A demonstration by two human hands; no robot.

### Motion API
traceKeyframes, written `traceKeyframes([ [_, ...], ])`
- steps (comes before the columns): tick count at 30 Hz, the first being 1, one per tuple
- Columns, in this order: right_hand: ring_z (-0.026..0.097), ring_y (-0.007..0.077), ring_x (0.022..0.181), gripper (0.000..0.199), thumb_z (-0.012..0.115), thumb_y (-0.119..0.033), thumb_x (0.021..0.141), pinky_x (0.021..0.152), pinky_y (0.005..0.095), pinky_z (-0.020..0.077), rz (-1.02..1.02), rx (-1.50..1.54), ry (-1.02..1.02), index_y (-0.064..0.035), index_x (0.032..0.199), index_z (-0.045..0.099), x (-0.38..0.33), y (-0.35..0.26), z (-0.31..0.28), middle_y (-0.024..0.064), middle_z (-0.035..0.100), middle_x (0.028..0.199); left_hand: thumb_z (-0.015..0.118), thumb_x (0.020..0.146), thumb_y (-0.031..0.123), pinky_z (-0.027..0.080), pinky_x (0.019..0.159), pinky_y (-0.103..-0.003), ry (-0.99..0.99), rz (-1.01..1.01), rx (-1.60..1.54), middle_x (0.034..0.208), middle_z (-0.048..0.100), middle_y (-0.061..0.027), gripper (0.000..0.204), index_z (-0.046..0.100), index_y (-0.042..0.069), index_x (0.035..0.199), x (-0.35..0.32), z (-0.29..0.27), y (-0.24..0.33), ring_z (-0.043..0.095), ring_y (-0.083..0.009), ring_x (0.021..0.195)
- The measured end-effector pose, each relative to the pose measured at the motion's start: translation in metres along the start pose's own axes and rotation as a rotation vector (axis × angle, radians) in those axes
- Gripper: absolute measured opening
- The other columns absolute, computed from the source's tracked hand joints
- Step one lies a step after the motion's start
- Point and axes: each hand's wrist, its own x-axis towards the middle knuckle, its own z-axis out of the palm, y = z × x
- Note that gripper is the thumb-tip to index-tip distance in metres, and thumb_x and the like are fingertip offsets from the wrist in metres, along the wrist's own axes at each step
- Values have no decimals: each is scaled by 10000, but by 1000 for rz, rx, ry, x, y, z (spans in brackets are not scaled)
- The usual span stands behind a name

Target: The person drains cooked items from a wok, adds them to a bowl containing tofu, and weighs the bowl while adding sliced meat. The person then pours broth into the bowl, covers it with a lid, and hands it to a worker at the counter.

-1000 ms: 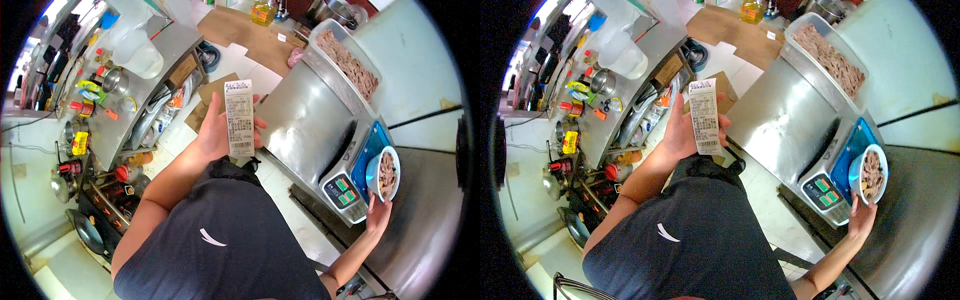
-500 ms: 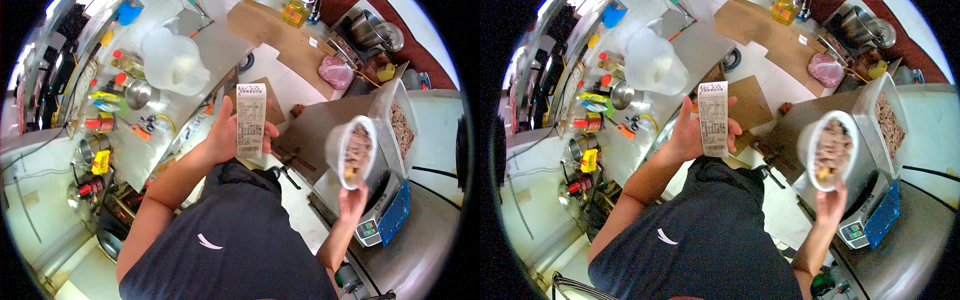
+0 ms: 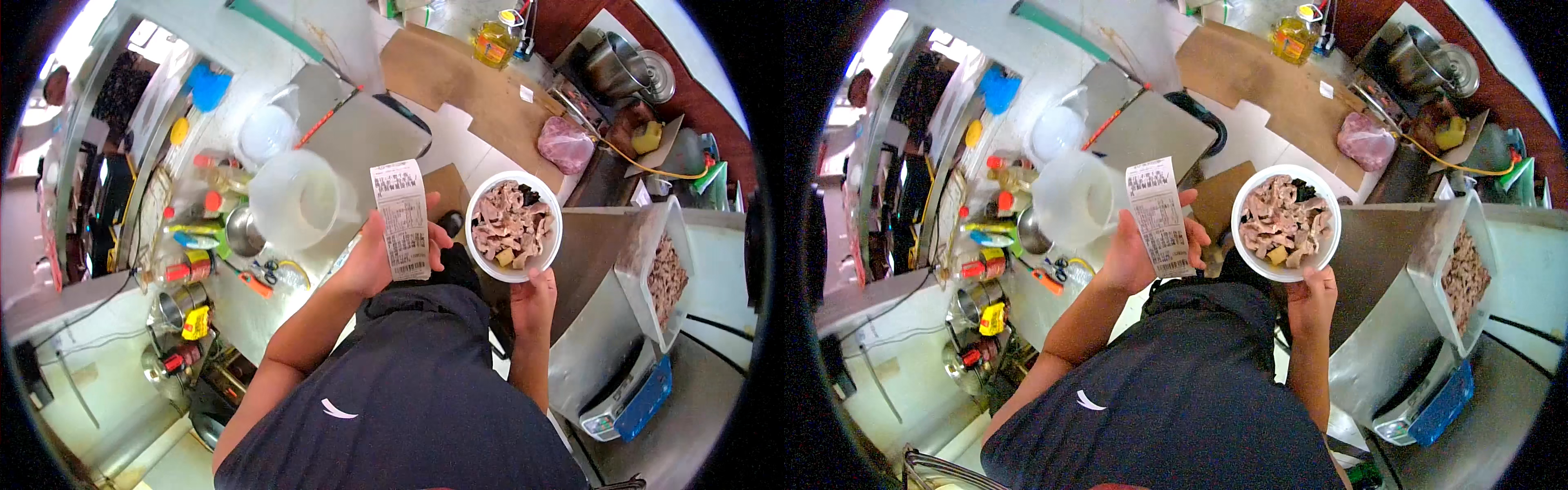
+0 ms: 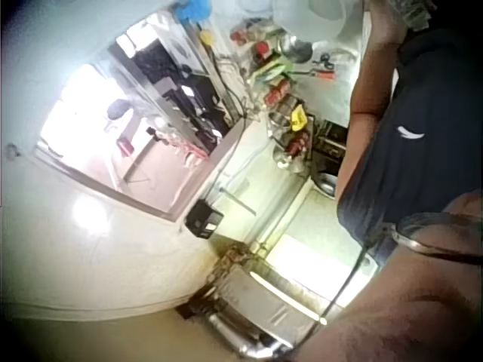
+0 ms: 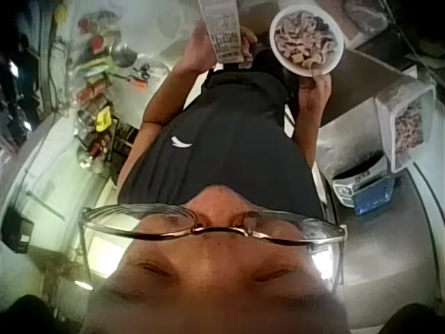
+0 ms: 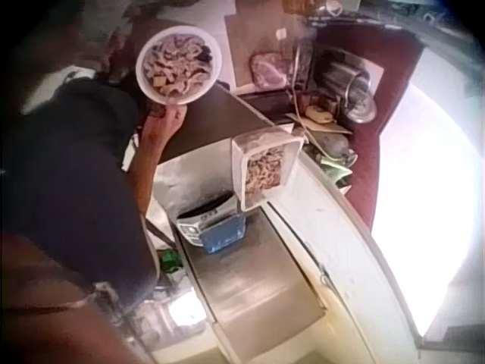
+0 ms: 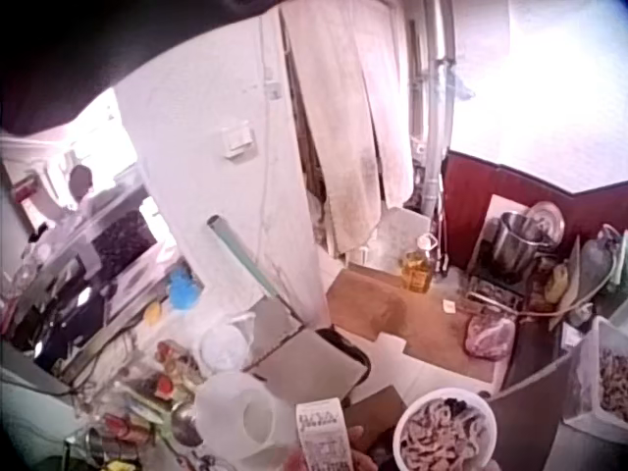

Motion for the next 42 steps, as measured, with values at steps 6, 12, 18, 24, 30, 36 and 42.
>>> traceKeyframes([
  [6,643,215,861,78,601,-8,897,775,359,562,18,63,96,-44,876,535,99,-23,-13,85,634,956,627,932,404,526,837,-342,155,-12,419,1082,627,-139,727,330,14,1470,124,1,2,631,-194,864],
  [12,484,121,620,225,664,-47,880,578,268,454,21,-25,136,-93,771,473,196,-85,-7,16,539,770,658,933,160,491,857,-298,324,-146,555,1143,616,-51,528,457,25,1403,290,-4,-19,594,-125,926],
  [18,623,147,756,213,686,-70,891,707,324,581,-60,143,165,-80,811,489,280,-135,-4,51,620,876,772,838,332,505,956,-396,42,-534,233,1275,592,-106,689,448,26,1363,437,10,-14,597,-236,1140],
  [24,647,170,900,125,641,-138,943,769,355,586,-50,33,240,-63,890,557,387,-189,-2,66,647,974,733,840,321,489,1012,-448,31,-744,55,1314,580,-151,685,441,32,1388,589,-1,-23,584,-300,1187],
  [30,654,214,1009,162,564,-152,988,855,336,527,-354,56,396,-30,1090,594,530,-300,-10,113,675,1083,711,841,317,459,1054,-447,19,-603,1,1350,544,-142,701,401,50,1411,765,-18,13,557,-293,1214],
  [36,619,147,940,328,621,-34,903,847,288,495,-377,-389,646,-6,1225,565,677,-349,-83,93,663,1067,593,884,372,558,590,-287,55,-557,51,1230,626,-103,573,467,72,1356,913,-44,68,660,-192,929],
  [42,661,198,956,545,659,-273,938,807,323,548,6,-82,300,-11,1370,456,888,-398,-70,118,641,1129,519,930,363,490,513,-268,150,-538,-81,1202,631,-94,497,476,84,1338,1016,-35,75,646,-194,891],
])
